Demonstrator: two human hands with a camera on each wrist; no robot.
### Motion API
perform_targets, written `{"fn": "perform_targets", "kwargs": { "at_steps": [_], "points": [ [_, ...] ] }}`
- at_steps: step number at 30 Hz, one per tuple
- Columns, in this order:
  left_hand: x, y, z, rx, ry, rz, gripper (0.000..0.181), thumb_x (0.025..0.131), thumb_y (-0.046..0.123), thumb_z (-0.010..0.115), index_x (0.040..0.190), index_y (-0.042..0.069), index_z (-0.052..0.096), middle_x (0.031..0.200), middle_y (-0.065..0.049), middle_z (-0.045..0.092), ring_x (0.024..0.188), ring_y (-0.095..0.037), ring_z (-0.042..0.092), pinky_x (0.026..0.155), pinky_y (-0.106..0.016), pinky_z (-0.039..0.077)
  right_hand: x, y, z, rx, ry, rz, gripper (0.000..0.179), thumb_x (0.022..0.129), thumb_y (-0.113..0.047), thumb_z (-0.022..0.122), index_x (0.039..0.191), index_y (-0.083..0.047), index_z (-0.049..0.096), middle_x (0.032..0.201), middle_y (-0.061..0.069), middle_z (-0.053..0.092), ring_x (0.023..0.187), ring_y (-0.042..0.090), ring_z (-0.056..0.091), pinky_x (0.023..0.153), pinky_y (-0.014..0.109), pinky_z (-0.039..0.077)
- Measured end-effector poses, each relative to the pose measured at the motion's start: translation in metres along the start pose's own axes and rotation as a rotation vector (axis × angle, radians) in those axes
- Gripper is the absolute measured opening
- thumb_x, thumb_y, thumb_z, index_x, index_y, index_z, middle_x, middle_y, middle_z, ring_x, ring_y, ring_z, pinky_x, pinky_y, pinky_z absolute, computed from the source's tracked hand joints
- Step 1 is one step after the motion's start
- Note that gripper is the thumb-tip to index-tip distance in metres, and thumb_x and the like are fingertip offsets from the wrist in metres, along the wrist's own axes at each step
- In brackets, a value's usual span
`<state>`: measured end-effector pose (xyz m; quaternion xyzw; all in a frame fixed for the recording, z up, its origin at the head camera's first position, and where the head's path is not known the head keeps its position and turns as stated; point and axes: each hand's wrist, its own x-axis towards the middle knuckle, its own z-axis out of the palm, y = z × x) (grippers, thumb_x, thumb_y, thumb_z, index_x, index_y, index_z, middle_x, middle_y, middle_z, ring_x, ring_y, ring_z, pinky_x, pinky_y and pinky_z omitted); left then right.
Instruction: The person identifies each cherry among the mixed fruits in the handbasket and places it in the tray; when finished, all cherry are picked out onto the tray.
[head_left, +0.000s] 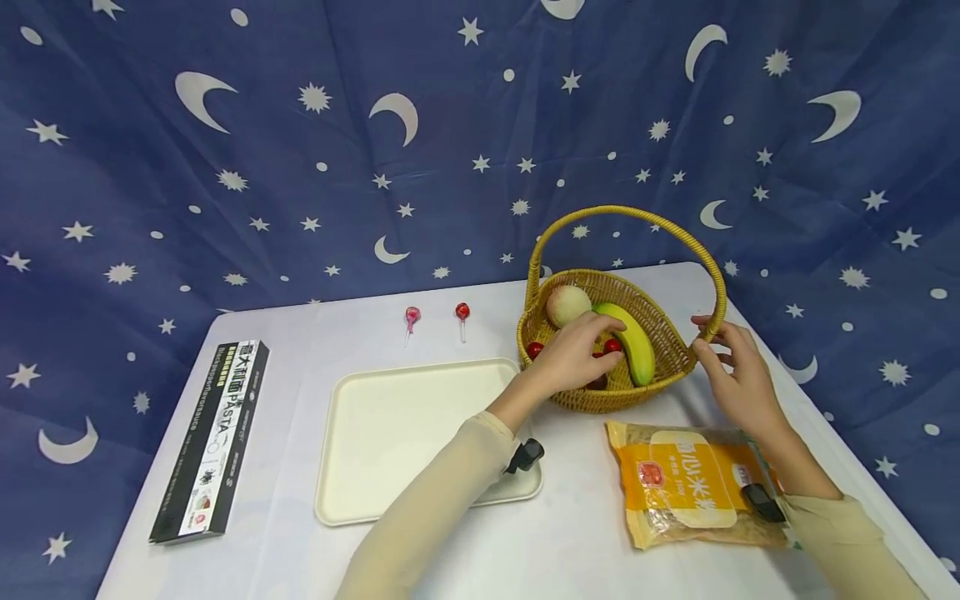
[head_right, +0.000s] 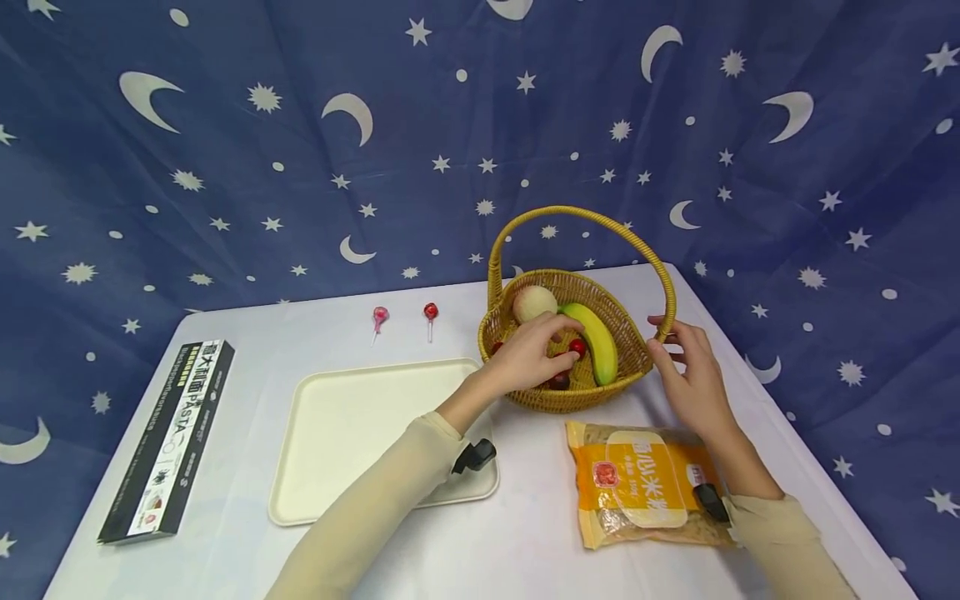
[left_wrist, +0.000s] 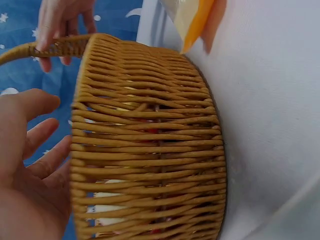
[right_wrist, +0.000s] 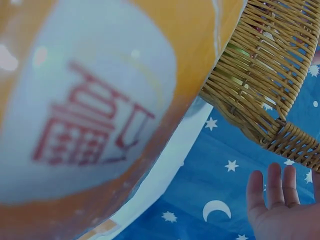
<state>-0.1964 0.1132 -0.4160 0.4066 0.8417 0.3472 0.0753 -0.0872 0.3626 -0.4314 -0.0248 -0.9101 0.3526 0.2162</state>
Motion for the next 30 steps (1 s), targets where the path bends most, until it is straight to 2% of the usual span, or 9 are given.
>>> {"fn": "perform_targets", "kwargs": {
  "at_steps": [4,7,10,14,22,30],
  "points": [
    [0.017,-0.006,0.007,0.013,-0.023,-0.017,0.044,0.104,0.022,0.069,0.146,0.011,0.061,0.145,-0.009,0.066,0.134,-0.024,0.063,0.112,-0.029,0.052,0.001,0.003,0.0,0.003,-0.012,-0.001,0.039,0.111,-0.024,0.057,0.149,-0.011,0.057,0.145,0.018,0.056,0.118,-0.022,0.038,0.09,0.007,0.036],
    [0.027,-0.009,0.011,0.02,-0.047,-0.027,0.044,0.103,0.019,0.069,0.145,0.009,0.062,0.142,-0.013,0.066,0.133,-0.026,0.063,0.112,-0.029,0.052,0.001,0.005,0.0,0.025,-0.036,0.004,0.039,0.112,-0.023,0.056,0.148,-0.01,0.057,0.145,0.019,0.059,0.117,-0.023,0.041,0.091,0.002,0.037],
    [0.037,-0.012,0.017,0.038,-0.076,-0.038,0.043,0.103,0.019,0.069,0.144,0.009,0.062,0.142,-0.013,0.066,0.132,-0.025,0.063,0.111,-0.029,0.052,0.002,0.006,0.001,0.063,-0.064,0.021,0.038,0.112,-0.022,0.055,0.148,-0.01,0.055,0.144,0.018,0.062,0.117,-0.022,0.047,0.093,-0.005,0.037],
    [0.046,-0.014,0.024,0.073,-0.107,-0.054,0.042,0.103,0.02,0.07,0.144,0.01,0.063,0.141,-0.011,0.067,0.131,-0.023,0.064,0.108,-0.028,0.054,0.004,0.006,0.0,0.096,-0.078,0.021,0.037,0.112,-0.021,0.055,0.147,-0.008,0.055,0.144,0.018,0.063,0.117,-0.019,0.051,0.095,-0.006,0.038],
    [0.054,-0.018,0.032,0.144,-0.129,-0.105,0.042,0.102,0.021,0.071,0.144,0.013,0.065,0.142,-0.006,0.069,0.134,-0.02,0.062,0.111,-0.027,0.052,0.005,0.008,0.001,0.094,-0.086,0.0,0.037,0.112,-0.02,0.055,0.147,-0.008,0.056,0.145,0.02,0.062,0.118,-0.019,0.05,0.095,-0.004,0.038],
    [0.06,-0.016,0.037,0.168,-0.138,-0.113,0.04,0.102,0.021,0.073,0.141,0.013,0.067,0.14,-0.003,0.071,0.135,-0.019,0.062,0.114,-0.026,0.051,0.004,0.009,-0.001,0.065,-0.079,0.011,0.037,0.113,-0.022,0.054,0.147,-0.011,0.056,0.145,0.016,0.063,0.119,-0.017,0.05,0.095,-0.001,0.037]
  ]
}}
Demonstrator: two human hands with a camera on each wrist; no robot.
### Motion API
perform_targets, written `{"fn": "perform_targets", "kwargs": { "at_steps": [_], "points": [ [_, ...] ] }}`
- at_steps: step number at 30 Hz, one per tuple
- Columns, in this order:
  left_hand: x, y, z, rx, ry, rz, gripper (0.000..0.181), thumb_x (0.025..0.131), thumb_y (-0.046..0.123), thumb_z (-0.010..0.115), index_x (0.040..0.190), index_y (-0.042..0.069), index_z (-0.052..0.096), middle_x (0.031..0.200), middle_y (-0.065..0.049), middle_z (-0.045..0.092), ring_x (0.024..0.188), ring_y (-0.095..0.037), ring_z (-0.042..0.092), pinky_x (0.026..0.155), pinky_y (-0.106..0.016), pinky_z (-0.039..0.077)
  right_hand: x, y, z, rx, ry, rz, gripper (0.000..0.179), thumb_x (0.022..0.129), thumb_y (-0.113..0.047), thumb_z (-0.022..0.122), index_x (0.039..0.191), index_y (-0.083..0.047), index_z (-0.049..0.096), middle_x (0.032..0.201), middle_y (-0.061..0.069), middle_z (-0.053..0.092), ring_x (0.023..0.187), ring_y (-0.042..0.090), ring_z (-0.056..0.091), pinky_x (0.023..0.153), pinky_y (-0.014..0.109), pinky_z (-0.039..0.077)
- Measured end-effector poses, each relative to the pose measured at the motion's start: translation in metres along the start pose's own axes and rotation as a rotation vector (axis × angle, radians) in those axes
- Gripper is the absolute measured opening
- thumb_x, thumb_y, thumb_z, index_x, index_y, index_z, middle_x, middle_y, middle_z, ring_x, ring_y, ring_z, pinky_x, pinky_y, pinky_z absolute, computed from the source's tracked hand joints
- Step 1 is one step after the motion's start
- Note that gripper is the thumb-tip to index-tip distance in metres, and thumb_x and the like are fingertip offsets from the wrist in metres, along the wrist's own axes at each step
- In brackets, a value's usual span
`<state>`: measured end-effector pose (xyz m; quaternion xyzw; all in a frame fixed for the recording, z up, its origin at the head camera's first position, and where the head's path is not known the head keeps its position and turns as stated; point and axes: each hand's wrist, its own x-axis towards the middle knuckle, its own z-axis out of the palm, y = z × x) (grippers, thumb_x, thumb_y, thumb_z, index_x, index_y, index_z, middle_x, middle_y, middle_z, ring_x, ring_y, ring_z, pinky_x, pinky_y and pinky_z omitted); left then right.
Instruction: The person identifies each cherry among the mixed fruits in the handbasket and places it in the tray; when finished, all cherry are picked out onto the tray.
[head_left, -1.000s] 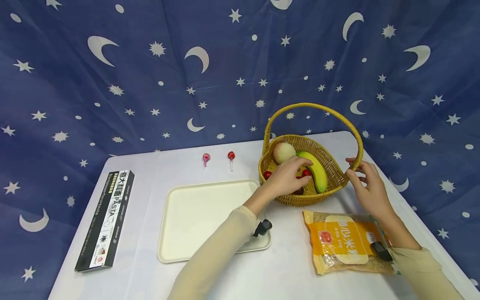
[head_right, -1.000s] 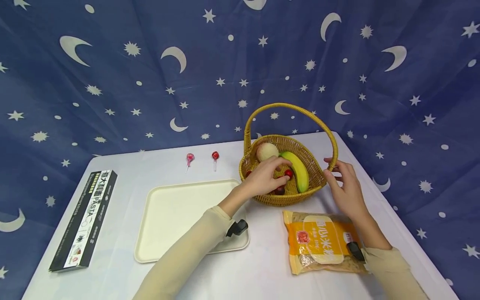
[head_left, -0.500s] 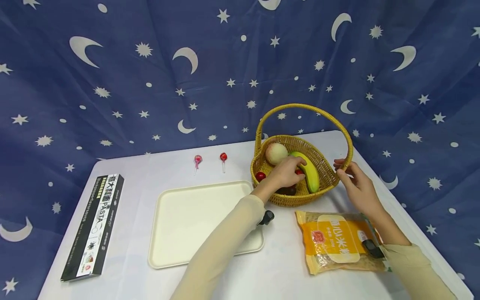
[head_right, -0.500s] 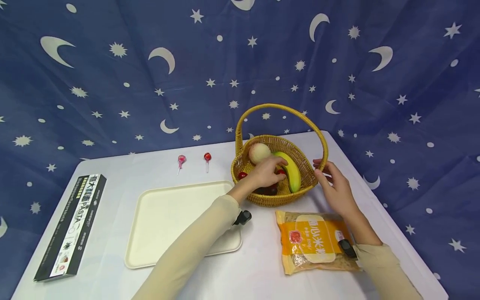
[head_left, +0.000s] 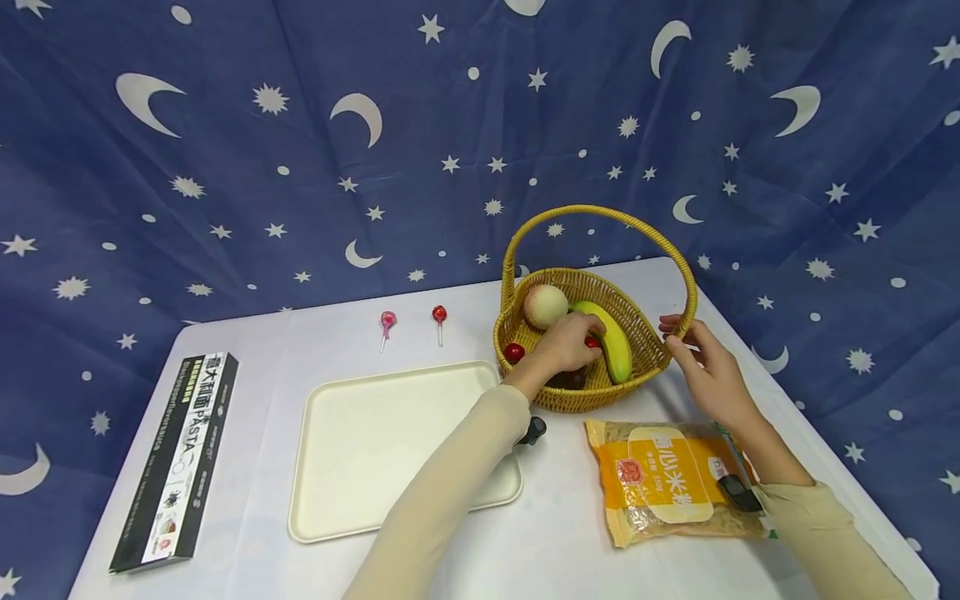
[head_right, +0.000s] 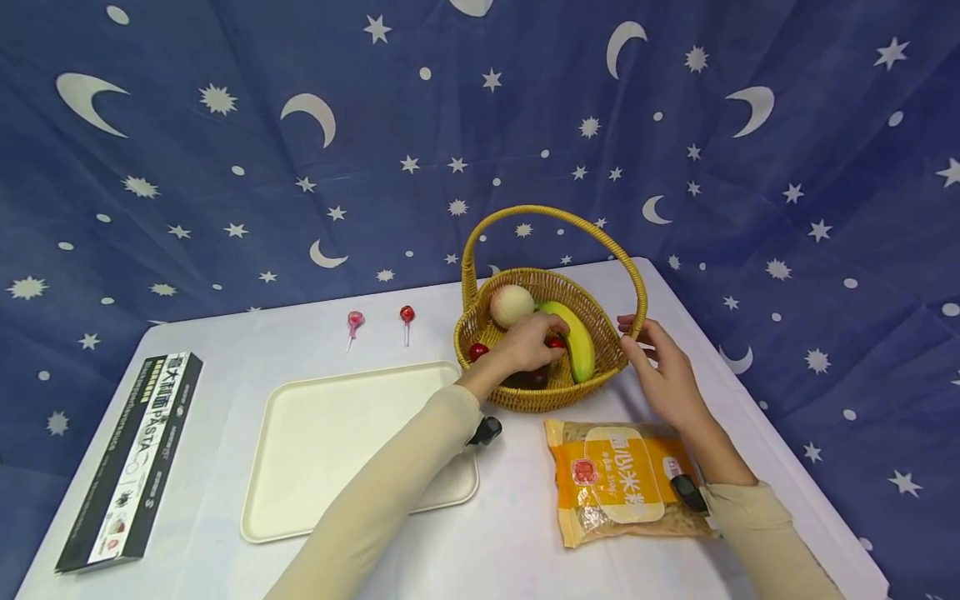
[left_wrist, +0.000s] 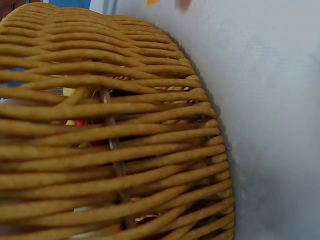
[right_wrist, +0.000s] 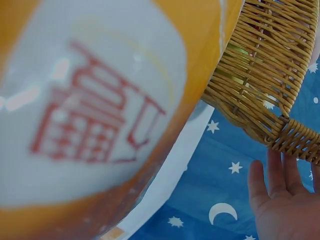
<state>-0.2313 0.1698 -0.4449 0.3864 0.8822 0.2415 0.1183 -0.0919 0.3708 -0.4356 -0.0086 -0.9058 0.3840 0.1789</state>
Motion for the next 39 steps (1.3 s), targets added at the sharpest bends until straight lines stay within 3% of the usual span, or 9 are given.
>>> {"fn": "perform_targets", "kwargs": {
  "at_steps": [8,18,24,28,32,39],
  "points": [
    [0.005,0.002,0.003,0.05,-0.023,-0.029,0.039,0.101,0.023,0.074,0.139,0.017,0.068,0.138,0.0,0.072,0.132,-0.016,0.065,0.111,-0.027,0.052,-0.001,0.0,-0.001,0.002,-0.001,-0.008,0.036,0.113,-0.024,0.053,0.147,-0.012,0.057,0.146,0.016,0.063,0.119,-0.02,0.048,0.095,0.001,0.038],
    [0.011,0.003,0.0,0.068,-0.018,-0.052,0.028,0.096,0.017,0.077,0.124,0.018,0.075,0.124,0.002,0.076,0.123,-0.02,0.066,0.105,-0.03,0.054,0.007,0.001,-0.006,0.004,0.003,-0.051,0.036,0.113,-0.019,0.054,0.148,-0.011,0.057,0.145,0.015,0.063,0.12,-0.02,0.049,0.096,0.002,0.038],
    [0.003,0.002,0.007,0.038,0.017,-0.048,0.026,0.094,0.013,0.078,0.12,0.017,0.078,0.121,0.003,0.079,0.117,-0.017,0.07,0.099,-0.024,0.056,-0.003,0.003,-0.002,-0.021,-0.002,-0.029,0.036,0.112,-0.02,0.055,0.148,-0.013,0.057,0.145,0.016,0.064,0.119,-0.022,0.046,0.096,0.003,0.039],
    [-0.006,0.0,0.013,0.009,0.026,-0.054,0.027,0.094,0.015,0.079,0.121,0.017,0.078,0.121,0.003,0.079,0.117,-0.015,0.071,0.098,-0.021,0.057,-0.013,0.001,0.004,-0.051,-0.017,-0.005,0.036,0.112,-0.023,0.055,0.147,-0.014,0.058,0.146,0.014,0.065,0.119,-0.021,0.046,0.097,0.013,0.043],
    [-0.008,-0.001,0.008,-0.054,0.08,-0.049,0.028,0.094,0.016,0.082,0.121,0.016,0.077,0.121,0.001,0.079,0.116,-0.015,0.071,0.097,-0.021,0.057,-0.011,-0.001,0.003,-0.063,-0.009,-0.002,0.036,0.113,-0.027,0.053,0.147,-0.016,0.058,0.146,0.012,0.064,0.121,-0.018,0.047,0.098,0.017,0.044],
    [-0.019,-0.002,-0.007,-0.341,0.198,-0.038,0.028,0.092,0.011,0.083,0.12,0.012,0.078,0.12,-0.003,0.078,0.102,-0.014,0.071,0.082,-0.015,0.054,-0.005,-0.003,-0.003,-0.073,0.0,-0.014,0.036,0.113,-0.026,0.053,0.146,-0.013,0.058,0.145,0.014,0.064,0.12,-0.021,0.045,0.097,0.015,0.043]
  ]
}}
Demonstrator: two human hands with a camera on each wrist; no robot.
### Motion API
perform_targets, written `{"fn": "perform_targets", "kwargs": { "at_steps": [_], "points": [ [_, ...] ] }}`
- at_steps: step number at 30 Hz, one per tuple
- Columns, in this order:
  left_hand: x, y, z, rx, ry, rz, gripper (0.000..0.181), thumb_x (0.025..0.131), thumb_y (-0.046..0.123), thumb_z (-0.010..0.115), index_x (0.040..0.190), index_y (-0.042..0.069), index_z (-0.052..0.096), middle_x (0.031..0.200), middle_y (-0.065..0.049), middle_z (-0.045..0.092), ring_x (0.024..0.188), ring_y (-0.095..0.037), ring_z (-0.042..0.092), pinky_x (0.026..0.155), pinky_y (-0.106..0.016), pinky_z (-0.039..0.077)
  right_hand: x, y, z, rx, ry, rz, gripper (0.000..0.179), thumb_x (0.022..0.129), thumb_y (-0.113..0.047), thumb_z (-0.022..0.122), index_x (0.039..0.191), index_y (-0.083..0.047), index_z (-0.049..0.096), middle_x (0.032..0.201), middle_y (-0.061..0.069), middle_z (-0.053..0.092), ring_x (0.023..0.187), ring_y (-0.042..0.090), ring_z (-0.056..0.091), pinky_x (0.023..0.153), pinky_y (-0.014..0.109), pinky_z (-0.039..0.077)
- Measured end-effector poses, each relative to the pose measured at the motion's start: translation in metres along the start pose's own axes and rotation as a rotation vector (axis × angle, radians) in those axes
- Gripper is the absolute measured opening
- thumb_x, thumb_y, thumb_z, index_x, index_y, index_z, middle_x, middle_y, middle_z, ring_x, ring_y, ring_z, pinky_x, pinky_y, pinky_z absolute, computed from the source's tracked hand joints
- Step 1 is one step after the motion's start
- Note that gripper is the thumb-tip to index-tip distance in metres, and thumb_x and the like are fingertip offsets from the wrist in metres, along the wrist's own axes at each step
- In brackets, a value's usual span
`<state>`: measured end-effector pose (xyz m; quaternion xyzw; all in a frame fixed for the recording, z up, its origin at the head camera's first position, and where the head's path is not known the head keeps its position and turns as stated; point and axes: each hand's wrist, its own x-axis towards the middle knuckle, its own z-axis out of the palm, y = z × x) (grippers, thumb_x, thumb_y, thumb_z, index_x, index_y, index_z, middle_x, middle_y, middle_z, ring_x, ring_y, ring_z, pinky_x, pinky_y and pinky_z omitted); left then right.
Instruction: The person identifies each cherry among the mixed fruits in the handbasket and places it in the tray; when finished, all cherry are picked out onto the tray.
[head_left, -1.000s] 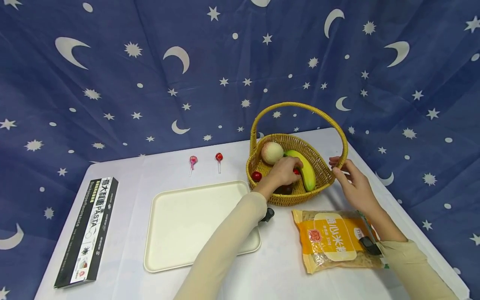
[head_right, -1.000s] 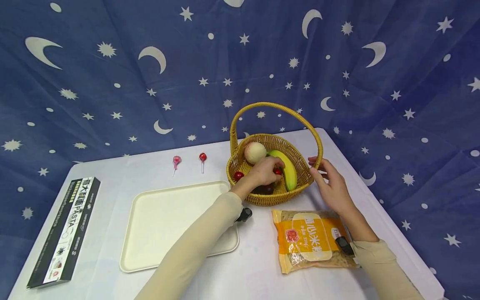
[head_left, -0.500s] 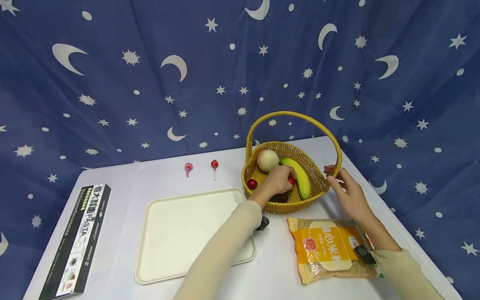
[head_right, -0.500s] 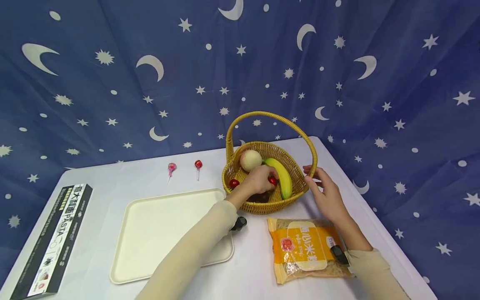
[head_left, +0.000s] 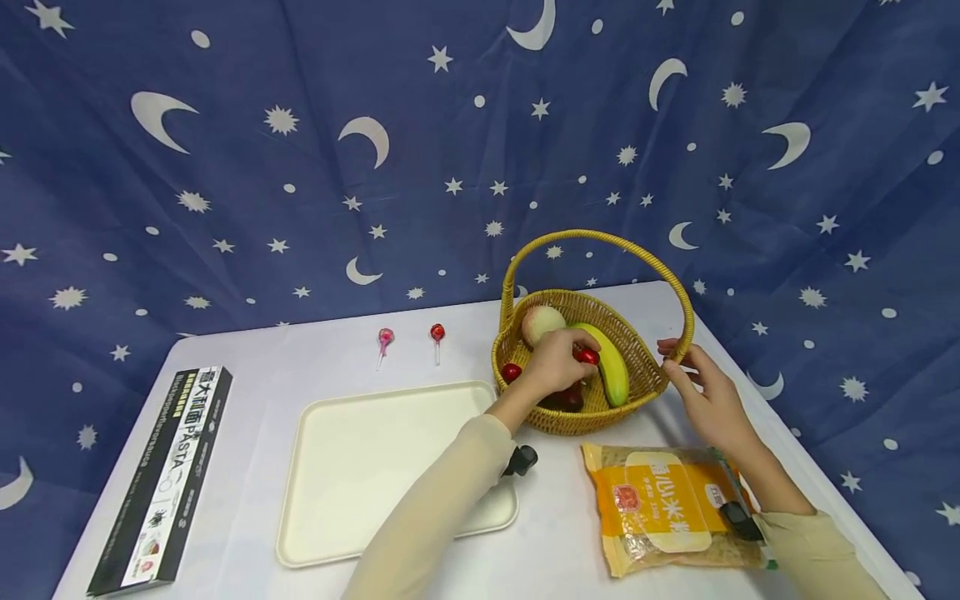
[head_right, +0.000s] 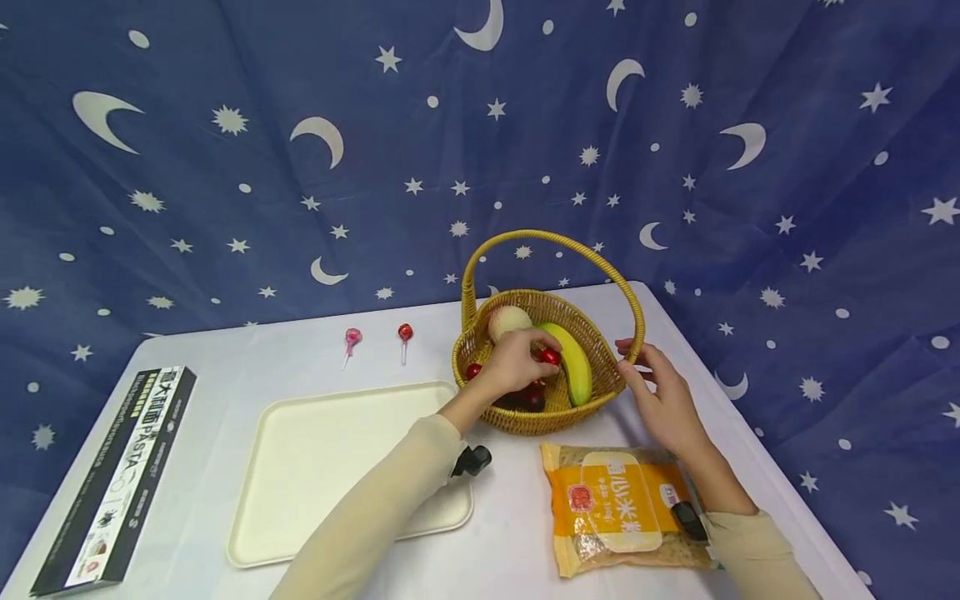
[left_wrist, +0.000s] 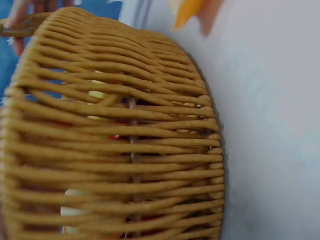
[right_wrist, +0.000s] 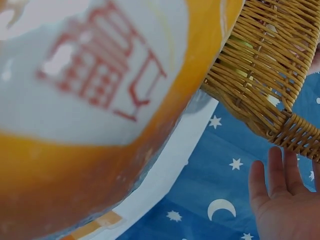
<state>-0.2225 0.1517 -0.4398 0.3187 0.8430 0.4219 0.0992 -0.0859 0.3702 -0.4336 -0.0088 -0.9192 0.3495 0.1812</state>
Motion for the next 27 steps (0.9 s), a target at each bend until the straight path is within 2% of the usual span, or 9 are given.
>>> {"fn": "perform_targets", "kwargs": {
  "at_steps": [3,7,13,17,21,24,27],
  "points": [
    [-0.009,0.001,-0.008,-0.156,0.043,-0.01,0.03,0.092,0.008,0.083,0.121,0.01,0.078,0.121,-0.006,0.077,0.091,-0.013,0.071,0.074,-0.014,0.054,0.0,0.0,-0.001,0.008,0.003,-0.001,0.036,0.113,-0.026,0.053,0.147,-0.013,0.058,0.145,0.014,0.064,0.119,-0.024,0.044,0.095,0.009,0.04],
    [-0.023,0.003,-0.02,-0.314,0.095,-0.009,0.032,0.091,0.006,0.082,0.123,0.007,0.077,0.121,-0.01,0.077,0.09,-0.014,0.075,0.076,-0.016,0.059,0.0,0.0,-0.002,0.014,0.005,0.001,0.037,0.113,-0.026,0.053,0.148,-0.016,0.057,0.144,0.015,0.063,0.119,-0.025,0.044,0.094,0.006,0.038],
    [-0.049,0.005,-0.041,-0.397,0.169,-0.011,0.031,0.09,0.006,0.084,0.12,0.011,0.079,0.121,-0.011,0.077,0.102,-0.019,0.078,0.087,-0.018,0.062,0.001,-0.002,0.002,0.016,-0.003,0.0,0.036,0.113,-0.026,0.054,0.147,-0.014,0.057,0.145,0.015,0.063,0.119,-0.025,0.043,0.094,0.006,0.038],
    [-0.063,0.007,-0.055,-0.438,0.195,0.029,0.03,0.09,0.003,0.083,0.12,0.009,0.079,0.121,-0.011,0.076,0.106,-0.021,0.076,0.094,-0.021,0.062,0.002,-0.002,0.002,0.013,-0.006,-0.002,0.037,0.113,-0.027,0.054,0.147,-0.014,0.057,0.145,0.015,0.062,0.119,-0.025,0.043,0.094,0.005,0.037],
    [-0.078,0.007,-0.066,-0.452,0.222,0.072,0.03,0.09,0.002,0.082,0.12,0.007,0.078,0.124,-0.011,0.076,0.111,-0.022,0.073,0.101,-0.031,0.063,0.002,-0.002,0.001,0.019,-0.009,-0.002,0.038,0.113,-0.026,0.054,0.149,-0.016,0.057,0.145,0.016,0.061,0.12,-0.025,0.043,0.094,0.003,0.037],
    [-0.09,0.007,-0.074,-0.458,0.239,0.074,0.03,0.089,0.002,0.082,0.119,0.007,0.077,0.124,-0.011,0.075,0.113,-0.02,0.072,0.101,-0.033,0.063,0.001,-0.002,0.0,0.021,-0.011,0.002,0.039,0.113,-0.026,0.055,0.15,-0.018,0.056,0.145,0.015,0.061,0.119,-0.025,0.043,0.094,0.003,0.036],
    [-0.105,0.004,-0.081,-0.497,0.255,0.064,0.031,0.089,0.0,0.083,0.119,0.006,0.077,0.124,-0.012,0.073,0.11,-0.017,0.071,0.096,-0.029,0.064,0.001,-0.003,0.001,0.021,-0.009,0.005,0.039,0.113,-0.027,0.055,0.15,-0.018,0.056,0.144,0.01,0.061,0.119,-0.025,0.043,0.093,0.002,0.035]
  ]
}}
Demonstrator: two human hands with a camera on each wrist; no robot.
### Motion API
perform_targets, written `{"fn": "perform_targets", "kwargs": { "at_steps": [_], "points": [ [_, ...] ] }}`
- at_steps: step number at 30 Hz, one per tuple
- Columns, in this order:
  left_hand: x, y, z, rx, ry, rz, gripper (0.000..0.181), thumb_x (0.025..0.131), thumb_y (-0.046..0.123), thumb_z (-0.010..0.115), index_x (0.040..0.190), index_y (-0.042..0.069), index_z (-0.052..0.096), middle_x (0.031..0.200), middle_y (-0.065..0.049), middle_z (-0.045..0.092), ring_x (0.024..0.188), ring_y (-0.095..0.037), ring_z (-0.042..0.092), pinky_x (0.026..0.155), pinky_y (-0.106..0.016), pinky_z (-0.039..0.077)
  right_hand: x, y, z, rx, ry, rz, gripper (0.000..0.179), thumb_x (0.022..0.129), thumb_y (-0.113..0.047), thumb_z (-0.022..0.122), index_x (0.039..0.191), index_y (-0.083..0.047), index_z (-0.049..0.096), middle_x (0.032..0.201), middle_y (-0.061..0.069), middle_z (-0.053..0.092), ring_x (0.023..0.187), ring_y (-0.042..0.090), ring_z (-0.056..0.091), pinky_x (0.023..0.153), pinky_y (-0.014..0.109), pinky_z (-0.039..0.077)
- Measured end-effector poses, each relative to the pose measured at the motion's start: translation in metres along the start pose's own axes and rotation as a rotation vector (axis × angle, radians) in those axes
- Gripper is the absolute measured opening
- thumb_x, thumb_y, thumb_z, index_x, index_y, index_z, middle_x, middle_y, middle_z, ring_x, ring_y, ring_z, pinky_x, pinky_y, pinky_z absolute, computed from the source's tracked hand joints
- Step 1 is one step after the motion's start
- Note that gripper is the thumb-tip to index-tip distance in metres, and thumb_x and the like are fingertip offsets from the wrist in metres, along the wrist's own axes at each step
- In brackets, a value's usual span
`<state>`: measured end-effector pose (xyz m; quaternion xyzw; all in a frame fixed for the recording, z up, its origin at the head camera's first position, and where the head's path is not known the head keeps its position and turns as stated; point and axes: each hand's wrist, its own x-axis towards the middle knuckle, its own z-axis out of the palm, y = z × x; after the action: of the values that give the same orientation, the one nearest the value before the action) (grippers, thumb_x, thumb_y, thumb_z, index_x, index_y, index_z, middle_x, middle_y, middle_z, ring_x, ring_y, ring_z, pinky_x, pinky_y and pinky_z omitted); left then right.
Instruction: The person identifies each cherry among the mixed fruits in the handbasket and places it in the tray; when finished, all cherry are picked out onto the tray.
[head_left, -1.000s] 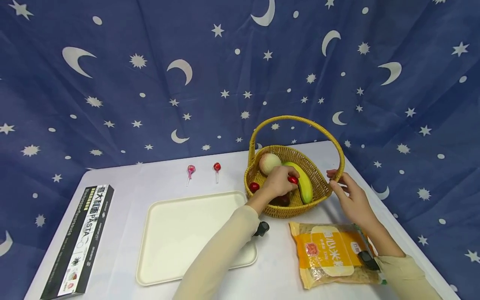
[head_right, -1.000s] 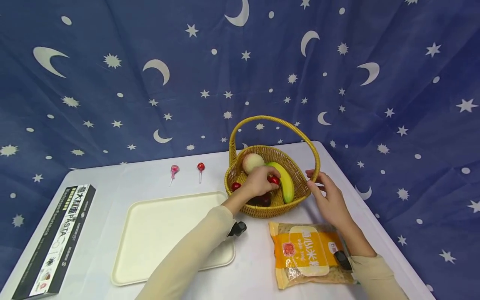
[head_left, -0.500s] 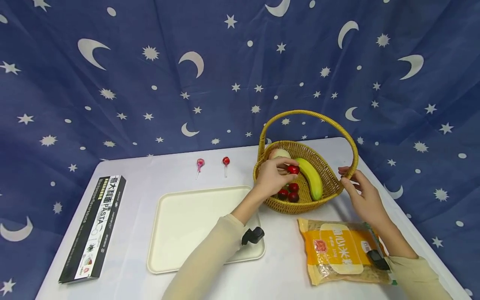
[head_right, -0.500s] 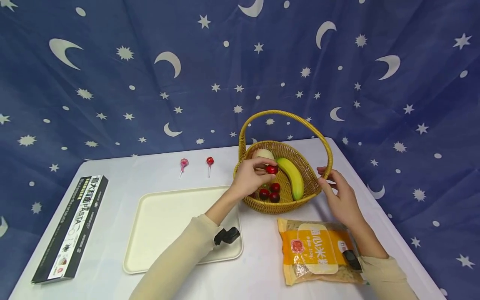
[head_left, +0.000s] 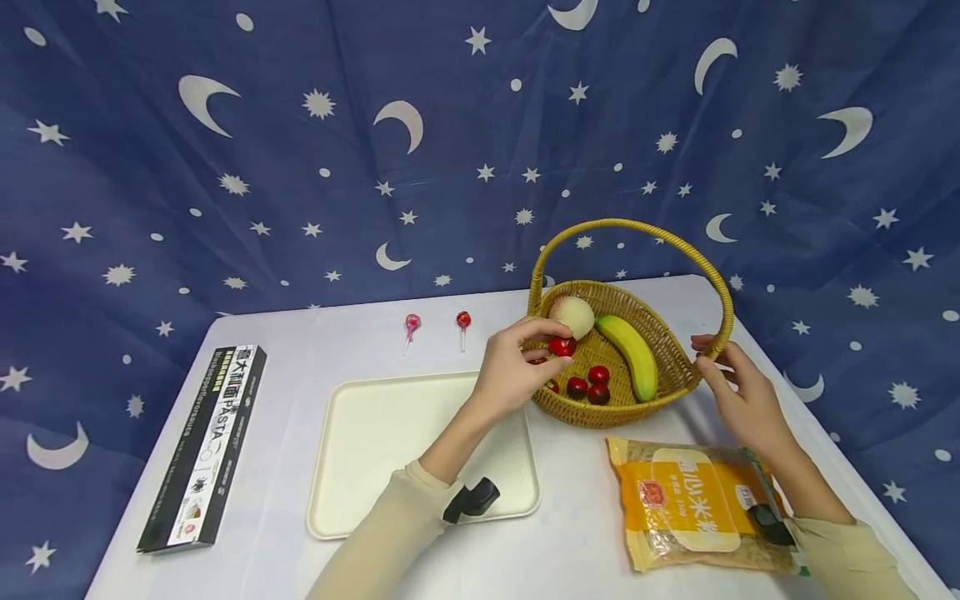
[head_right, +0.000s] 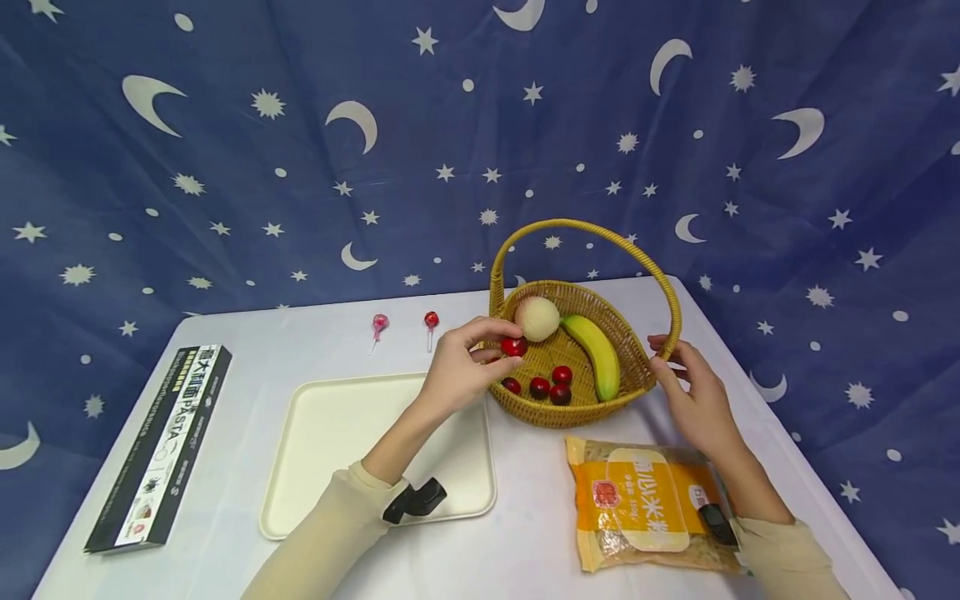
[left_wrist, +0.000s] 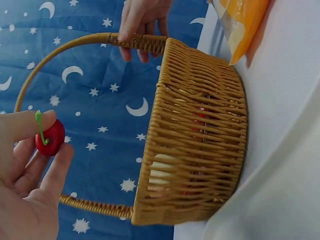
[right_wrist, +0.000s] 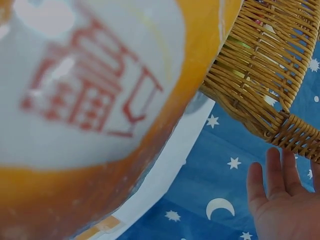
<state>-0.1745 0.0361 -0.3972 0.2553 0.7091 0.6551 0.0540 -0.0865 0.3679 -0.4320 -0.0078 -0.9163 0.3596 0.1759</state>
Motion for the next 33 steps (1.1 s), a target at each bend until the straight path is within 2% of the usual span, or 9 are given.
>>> {"fn": "perform_targets", "kwargs": {
  "at_steps": [6,8,12,18,24,27,33],
  "points": [
    [-0.028,0.003,-0.026,-0.123,0.067,-0.009,0.033,0.088,-0.004,0.081,0.12,-0.001,0.075,0.125,-0.019,0.071,0.106,-0.009,0.069,0.096,-0.026,0.063,0.001,0.0,0.001,0.006,0.018,-0.021,0.037,0.112,-0.025,0.056,0.148,-0.016,0.059,0.138,-0.018,0.061,0.118,-0.024,0.045,0.093,0.001,0.035],
    [-0.037,0.003,-0.037,-0.144,0.1,-0.006,0.033,0.087,-0.006,0.081,0.12,-0.003,0.074,0.126,-0.021,0.071,0.106,-0.008,0.07,0.096,-0.026,0.063,0.003,0.0,0.001,0.01,0.019,-0.029,0.036,0.112,-0.025,0.056,0.147,-0.015,0.059,0.137,-0.024,0.059,0.119,-0.024,0.046,0.093,0.001,0.036],
    [-0.052,0.002,-0.059,-0.139,0.162,-0.006,0.035,0.086,-0.008,0.081,0.119,-0.004,0.073,0.125,-0.022,0.071,0.106,-0.008,0.071,0.095,-0.027,0.064,0.005,-0.001,0.001,0.016,0.019,-0.033,0.036,0.112,-0.025,0.057,0.145,-0.014,0.061,0.137,-0.027,0.058,0.119,-0.024,0.045,0.094,0.002,0.037],
    [-0.072,0.001,-0.086,-0.124,0.219,-0.022,0.037,0.085,-0.011,0.081,0.121,-0.007,0.072,0.127,-0.024,0.068,0.106,-0.008,0.073,0.092,-0.027,0.065,0.002,0.002,0.0,0.025,0.021,-0.017,0.035,0.111,-0.025,0.057,0.144,-0.013,0.061,0.135,-0.034,0.053,0.119,-0.023,0.045,0.094,0.0,0.036],
    [-0.088,0.001,-0.109,-0.085,0.292,-0.054,0.038,0.085,-0.011,0.081,0.122,-0.006,0.072,0.126,-0.012,0.071,0.108,-0.009,0.073,0.091,-0.027,0.065,0.002,0.004,0.0,0.015,0.02,-0.002,0.037,0.111,-0.025,0.059,0.146,-0.014,0.06,0.137,-0.031,0.055,0.119,-0.024,0.044,0.093,-0.001,0.034],
    [-0.097,-0.003,-0.121,-0.05,0.337,-0.081,0.037,0.085,-0.011,0.082,0.12,-0.005,0.073,0.123,-0.007,0.072,0.107,-0.009,0.074,0.091,-0.027,0.065,0.002,0.005,0.0,0.016,0.021,-0.005,0.037,0.11,-0.023,0.06,0.146,-0.013,0.06,0.135,-0.035,0.052,0.119,-0.024,0.044,0.093,-0.002,0.034],
    [-0.112,-0.016,-0.146,0.02,0.434,-0.133,0.036,0.084,-0.012,0.082,0.117,-0.001,0.074,0.12,-0.012,0.072,0.104,-0.008,0.074,0.09,-0.025,0.064,0.002,0.003,0.001,0.027,0.023,-0.011,0.037,0.11,-0.022,0.06,0.146,-0.011,0.06,0.133,-0.039,0.05,0.119,-0.023,0.045,0.093,-0.002,0.034]
  ]
}}
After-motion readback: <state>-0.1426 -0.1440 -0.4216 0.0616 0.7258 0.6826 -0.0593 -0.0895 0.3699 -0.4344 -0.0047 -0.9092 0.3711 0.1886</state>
